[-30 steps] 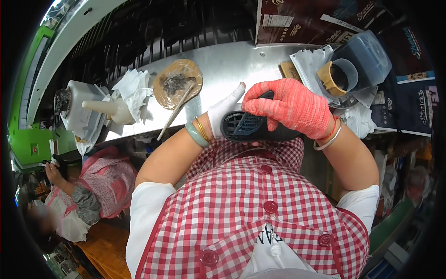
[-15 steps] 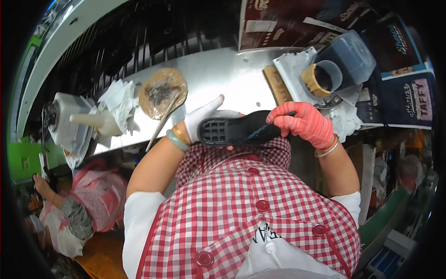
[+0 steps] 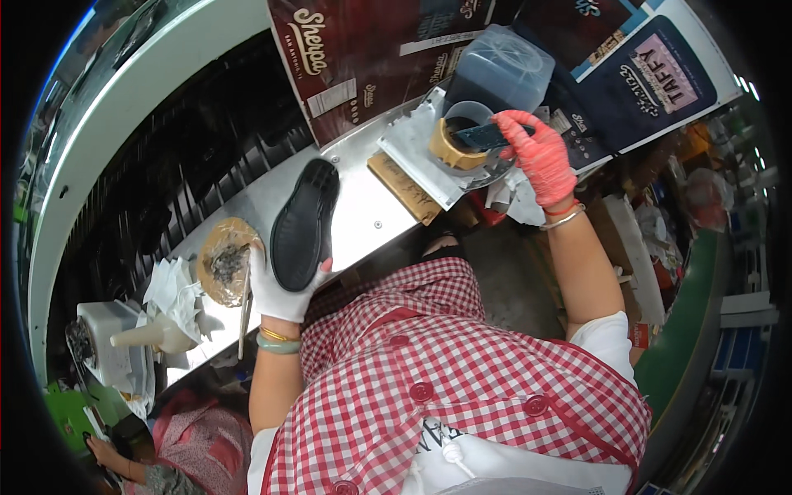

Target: The person scrubs the soles of black slip-on shoes using a blue brush and a dark liquid from a container. They repeatedly dip the brush into the liquid and scrub the shoe soles, then place the shoes on a green conveyor belt. The person handles the shoes one at a time, rotating them to clean different areas of the soles.

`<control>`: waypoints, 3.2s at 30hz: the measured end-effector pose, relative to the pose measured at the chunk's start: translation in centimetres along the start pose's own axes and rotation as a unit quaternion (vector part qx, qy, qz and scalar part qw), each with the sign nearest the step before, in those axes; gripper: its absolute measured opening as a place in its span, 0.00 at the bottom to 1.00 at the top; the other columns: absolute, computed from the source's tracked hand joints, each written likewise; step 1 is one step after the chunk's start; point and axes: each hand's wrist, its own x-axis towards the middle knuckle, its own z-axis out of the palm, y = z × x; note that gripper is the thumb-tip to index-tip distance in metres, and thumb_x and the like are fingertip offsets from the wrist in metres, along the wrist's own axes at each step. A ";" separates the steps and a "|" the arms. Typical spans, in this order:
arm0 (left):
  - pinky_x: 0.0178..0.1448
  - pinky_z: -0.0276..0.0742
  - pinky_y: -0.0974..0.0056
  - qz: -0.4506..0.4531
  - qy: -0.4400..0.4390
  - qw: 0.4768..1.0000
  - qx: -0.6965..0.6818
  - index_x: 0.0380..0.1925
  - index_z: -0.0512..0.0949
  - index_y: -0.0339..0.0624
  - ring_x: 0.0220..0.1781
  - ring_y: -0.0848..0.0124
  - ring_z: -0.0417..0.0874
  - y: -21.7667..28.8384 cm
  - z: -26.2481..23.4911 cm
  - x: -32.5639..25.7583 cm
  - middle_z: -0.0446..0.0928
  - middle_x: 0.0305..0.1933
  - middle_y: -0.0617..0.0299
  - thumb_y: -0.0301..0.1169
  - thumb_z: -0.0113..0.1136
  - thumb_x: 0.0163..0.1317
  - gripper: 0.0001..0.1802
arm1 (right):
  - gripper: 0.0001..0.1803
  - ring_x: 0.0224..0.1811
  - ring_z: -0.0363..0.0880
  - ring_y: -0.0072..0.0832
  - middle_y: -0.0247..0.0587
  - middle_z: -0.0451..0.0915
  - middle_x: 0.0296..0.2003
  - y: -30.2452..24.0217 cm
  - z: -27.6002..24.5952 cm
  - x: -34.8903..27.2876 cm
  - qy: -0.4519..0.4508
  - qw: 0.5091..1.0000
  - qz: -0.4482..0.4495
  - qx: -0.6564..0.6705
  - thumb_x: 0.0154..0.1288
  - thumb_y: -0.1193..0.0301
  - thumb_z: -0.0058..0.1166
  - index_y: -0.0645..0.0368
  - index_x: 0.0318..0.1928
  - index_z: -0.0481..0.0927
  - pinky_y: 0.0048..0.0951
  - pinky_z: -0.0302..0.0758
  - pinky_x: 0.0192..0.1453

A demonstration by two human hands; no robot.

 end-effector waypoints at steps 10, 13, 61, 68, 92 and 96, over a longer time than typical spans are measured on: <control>0.37 0.79 0.53 -0.094 0.008 0.995 0.023 0.59 0.66 0.44 0.53 0.49 0.76 -3.6 -1.7 -1.2 0.73 0.54 0.49 0.56 0.33 0.66 0.33 | 0.15 0.21 0.75 0.18 0.34 0.80 0.31 1.8 -0.6 2.1 -0.013 0.999 0.031 -0.040 0.62 0.62 0.56 0.62 0.41 0.80 0.20 0.73 0.30; 0.36 0.79 0.54 -0.084 -0.015 0.996 0.018 0.58 0.67 0.44 0.53 0.50 0.77 -3.7 -0.6 -1.2 0.74 0.53 0.51 0.54 0.35 0.67 0.30 | 0.15 0.18 0.76 0.18 0.33 0.80 0.30 2.2 -1.5 2.7 -0.022 0.999 0.036 -0.029 0.63 0.61 0.55 0.62 0.41 0.81 0.17 0.70 0.25; 0.47 0.81 0.49 -0.043 -0.134 0.986 0.089 0.64 0.58 0.43 0.60 0.46 0.70 -6.0 3.4 -2.4 0.65 0.62 0.49 0.58 0.56 0.55 0.44 | 0.14 0.26 0.81 0.21 0.40 0.80 0.30 -2.5 10.2 -5.8 -0.158 0.969 0.012 0.191 0.65 0.66 0.50 0.66 0.41 0.79 0.19 0.78 0.28; 0.45 0.82 0.52 -0.037 -0.157 0.983 0.087 0.65 0.55 0.44 0.58 0.51 0.73 -6.0 2.7 -1.3 0.65 0.62 0.48 0.62 0.46 0.59 0.43 | 0.13 0.25 0.79 0.19 0.37 0.80 0.29 -1.9 10.1 -8.5 -0.194 0.948 0.128 0.216 0.66 0.66 0.50 0.64 0.41 0.80 0.16 0.74 0.24; 0.14 0.69 0.65 -0.117 0.012 0.990 0.082 0.54 0.69 0.44 0.21 0.56 0.79 -3.4 1.0 -2.7 0.78 0.38 0.48 0.66 0.28 0.62 0.40 | 0.18 0.21 0.75 0.18 0.38 0.80 0.27 -3.4 13.4 -7.8 -0.482 0.870 0.097 0.041 0.64 0.61 0.51 0.64 0.43 0.78 0.21 0.72 0.28; 0.11 0.70 0.67 -0.152 0.005 0.985 0.081 0.54 0.68 0.44 0.19 0.56 0.80 -1.2 -0.4 -2.2 0.79 0.35 0.48 0.61 0.30 0.65 0.35 | 0.19 0.19 0.75 0.18 0.38 0.79 0.25 -4.2 15.8 -6.8 -0.509 0.853 0.114 0.010 0.63 0.60 0.52 0.64 0.44 0.78 0.20 0.70 0.24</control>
